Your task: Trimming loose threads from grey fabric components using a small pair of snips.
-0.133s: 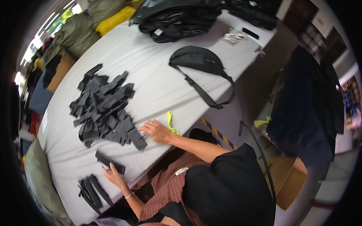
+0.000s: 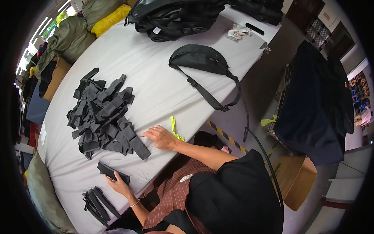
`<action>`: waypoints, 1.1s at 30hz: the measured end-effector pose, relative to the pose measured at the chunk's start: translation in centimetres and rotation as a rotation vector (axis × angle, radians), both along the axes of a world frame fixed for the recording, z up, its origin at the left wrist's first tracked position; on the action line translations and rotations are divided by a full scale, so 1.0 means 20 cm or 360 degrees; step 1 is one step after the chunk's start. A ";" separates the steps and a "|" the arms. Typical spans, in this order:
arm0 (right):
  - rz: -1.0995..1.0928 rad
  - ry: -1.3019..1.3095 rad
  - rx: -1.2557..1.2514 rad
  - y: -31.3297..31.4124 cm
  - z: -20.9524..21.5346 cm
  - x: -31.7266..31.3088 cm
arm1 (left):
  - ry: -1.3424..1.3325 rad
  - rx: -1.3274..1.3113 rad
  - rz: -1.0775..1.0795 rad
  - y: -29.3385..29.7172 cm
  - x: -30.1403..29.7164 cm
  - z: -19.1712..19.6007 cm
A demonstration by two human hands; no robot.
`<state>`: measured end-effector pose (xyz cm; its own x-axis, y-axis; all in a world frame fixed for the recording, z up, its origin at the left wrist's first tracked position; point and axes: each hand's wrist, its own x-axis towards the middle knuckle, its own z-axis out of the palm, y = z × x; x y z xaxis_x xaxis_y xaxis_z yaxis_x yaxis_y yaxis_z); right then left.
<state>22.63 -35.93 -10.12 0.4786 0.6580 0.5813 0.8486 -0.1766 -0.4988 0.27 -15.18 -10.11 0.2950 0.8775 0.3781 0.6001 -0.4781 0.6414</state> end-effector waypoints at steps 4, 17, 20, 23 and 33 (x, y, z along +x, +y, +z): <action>-0.0074 0.0229 0.0010 -0.06 -0.01 -0.03 | -0.0041 0.0026 -0.0106 -0.06 0.03 -0.03; -0.0064 0.0404 0.0149 -0.09 -0.01 -0.06 | -0.0377 -0.0204 -0.0097 -0.10 -0.04 -0.04; -0.0042 0.0380 0.0106 -0.07 -0.01 -0.09 | -0.0383 -0.0169 -0.0040 -0.11 -0.10 0.00; 0.0009 0.0310 0.0122 -0.09 -0.04 -0.07 | -0.0514 -0.0141 -0.0073 -0.10 -0.03 -0.05; -0.0044 0.0406 0.0057 -0.10 -0.11 -0.02 | -0.1923 -0.1953 -0.0542 -0.32 -0.17 0.06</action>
